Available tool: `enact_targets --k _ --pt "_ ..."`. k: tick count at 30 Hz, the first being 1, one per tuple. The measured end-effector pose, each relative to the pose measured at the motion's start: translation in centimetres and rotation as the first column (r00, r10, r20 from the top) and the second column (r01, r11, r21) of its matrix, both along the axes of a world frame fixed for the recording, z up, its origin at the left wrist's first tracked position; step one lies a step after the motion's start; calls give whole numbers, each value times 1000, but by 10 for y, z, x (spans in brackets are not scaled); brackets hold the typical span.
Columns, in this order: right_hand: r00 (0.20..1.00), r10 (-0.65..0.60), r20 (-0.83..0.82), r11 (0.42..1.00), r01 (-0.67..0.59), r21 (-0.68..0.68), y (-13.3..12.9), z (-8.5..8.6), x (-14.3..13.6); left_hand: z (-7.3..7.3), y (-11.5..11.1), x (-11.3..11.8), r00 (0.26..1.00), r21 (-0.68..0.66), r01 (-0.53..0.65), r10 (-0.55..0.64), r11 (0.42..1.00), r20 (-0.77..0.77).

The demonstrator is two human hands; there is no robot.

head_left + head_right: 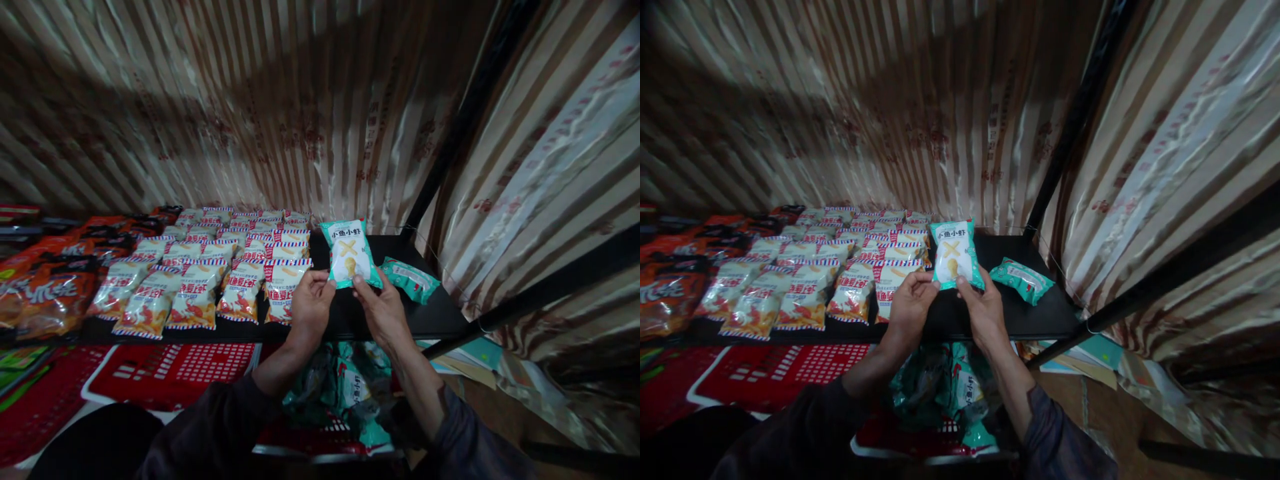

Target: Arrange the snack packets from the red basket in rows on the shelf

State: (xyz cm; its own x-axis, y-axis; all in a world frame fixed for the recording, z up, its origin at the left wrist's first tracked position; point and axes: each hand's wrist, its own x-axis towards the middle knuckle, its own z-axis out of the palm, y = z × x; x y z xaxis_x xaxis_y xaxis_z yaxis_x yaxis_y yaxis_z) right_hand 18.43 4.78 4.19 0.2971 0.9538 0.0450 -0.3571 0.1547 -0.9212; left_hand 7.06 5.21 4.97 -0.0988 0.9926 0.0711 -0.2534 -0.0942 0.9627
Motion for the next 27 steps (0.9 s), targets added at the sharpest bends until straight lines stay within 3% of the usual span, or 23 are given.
enact_targets --k 7,20,27 --pt "993 46 -108 999 -49 -22 8 3 17 -12 13 9 999 37 -31 30 999 42" --pt "996 -64 68 995 68 -71 20 -26 29 -33 23 23 998 -34 -64 64 997 -10" --pt "981 -89 170 995 97 -38 19 -36 33 -26 20 22 999 -37 -11 13 999 50"
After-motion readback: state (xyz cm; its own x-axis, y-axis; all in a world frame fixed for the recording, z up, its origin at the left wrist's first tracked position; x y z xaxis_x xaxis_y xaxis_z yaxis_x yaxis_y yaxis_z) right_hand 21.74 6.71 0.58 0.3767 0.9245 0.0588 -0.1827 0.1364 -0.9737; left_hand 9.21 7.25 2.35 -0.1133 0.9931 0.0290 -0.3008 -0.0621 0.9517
